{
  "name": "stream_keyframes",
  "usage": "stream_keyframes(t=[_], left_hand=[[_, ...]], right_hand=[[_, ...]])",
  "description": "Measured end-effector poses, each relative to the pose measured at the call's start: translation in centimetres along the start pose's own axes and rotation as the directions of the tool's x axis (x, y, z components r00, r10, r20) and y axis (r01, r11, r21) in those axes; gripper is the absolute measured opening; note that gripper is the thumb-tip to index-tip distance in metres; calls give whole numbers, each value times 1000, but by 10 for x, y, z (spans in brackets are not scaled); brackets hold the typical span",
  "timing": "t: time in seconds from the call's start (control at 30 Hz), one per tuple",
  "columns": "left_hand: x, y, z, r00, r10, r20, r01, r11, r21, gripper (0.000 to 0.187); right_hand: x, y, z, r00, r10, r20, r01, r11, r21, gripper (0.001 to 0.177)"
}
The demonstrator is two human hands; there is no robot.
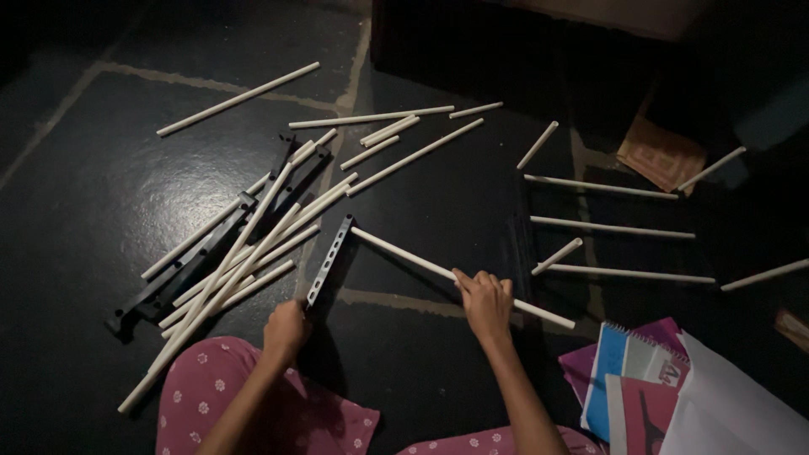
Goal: The person assembles a ladder-style frame by inserting white rods into black side rails. They repeatedly lift the frame to tap the rods into place, then set it down to add more rods and continue assembly.
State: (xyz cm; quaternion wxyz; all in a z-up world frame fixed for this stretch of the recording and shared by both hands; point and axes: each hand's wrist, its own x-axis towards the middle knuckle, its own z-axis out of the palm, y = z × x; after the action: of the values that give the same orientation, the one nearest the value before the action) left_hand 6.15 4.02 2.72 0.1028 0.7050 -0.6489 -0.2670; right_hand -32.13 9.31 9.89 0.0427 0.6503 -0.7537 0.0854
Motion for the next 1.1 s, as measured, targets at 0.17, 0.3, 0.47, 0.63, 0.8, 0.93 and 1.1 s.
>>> stream_keyframes(t=[0.17, 0.3, 0.47, 0.63, 0.8, 0.93, 1.1], left_hand=[[18, -22, 22, 986, 153, -61, -144, 982, 122, 27], [31, -31, 20, 991, 136, -8, -133, 979, 153, 21], [41, -42, 6, 980, 190, 57, -198, 959, 203, 26], [46, -36, 0, 960, 276, 51, -274, 885, 375, 29], [59, 3, -17, 944, 319, 83, -326, 871, 366, 65], [117, 18, 10, 868, 492, -66, -485, 869, 103, 66], [164, 27, 44, 925, 379, 23, -380, 922, 74, 73]], right_hand=[[2, -4, -1, 999, -21, 27, 21, 1000, -8, 29], [2, -3, -1, 1000, -13, 28, 14, 999, -33, 28], [3, -3, 3, 1000, -7, 7, 7, 999, 36, 28], [7, -5, 0, 997, 29, 65, -34, 996, 87, 28], [8, -6, 5, 992, 66, 111, -76, 993, 88, 28], [11, -4, 11, 991, 62, 119, -73, 993, 95, 28], [13, -2, 15, 982, 71, 174, -87, 993, 86, 29]])
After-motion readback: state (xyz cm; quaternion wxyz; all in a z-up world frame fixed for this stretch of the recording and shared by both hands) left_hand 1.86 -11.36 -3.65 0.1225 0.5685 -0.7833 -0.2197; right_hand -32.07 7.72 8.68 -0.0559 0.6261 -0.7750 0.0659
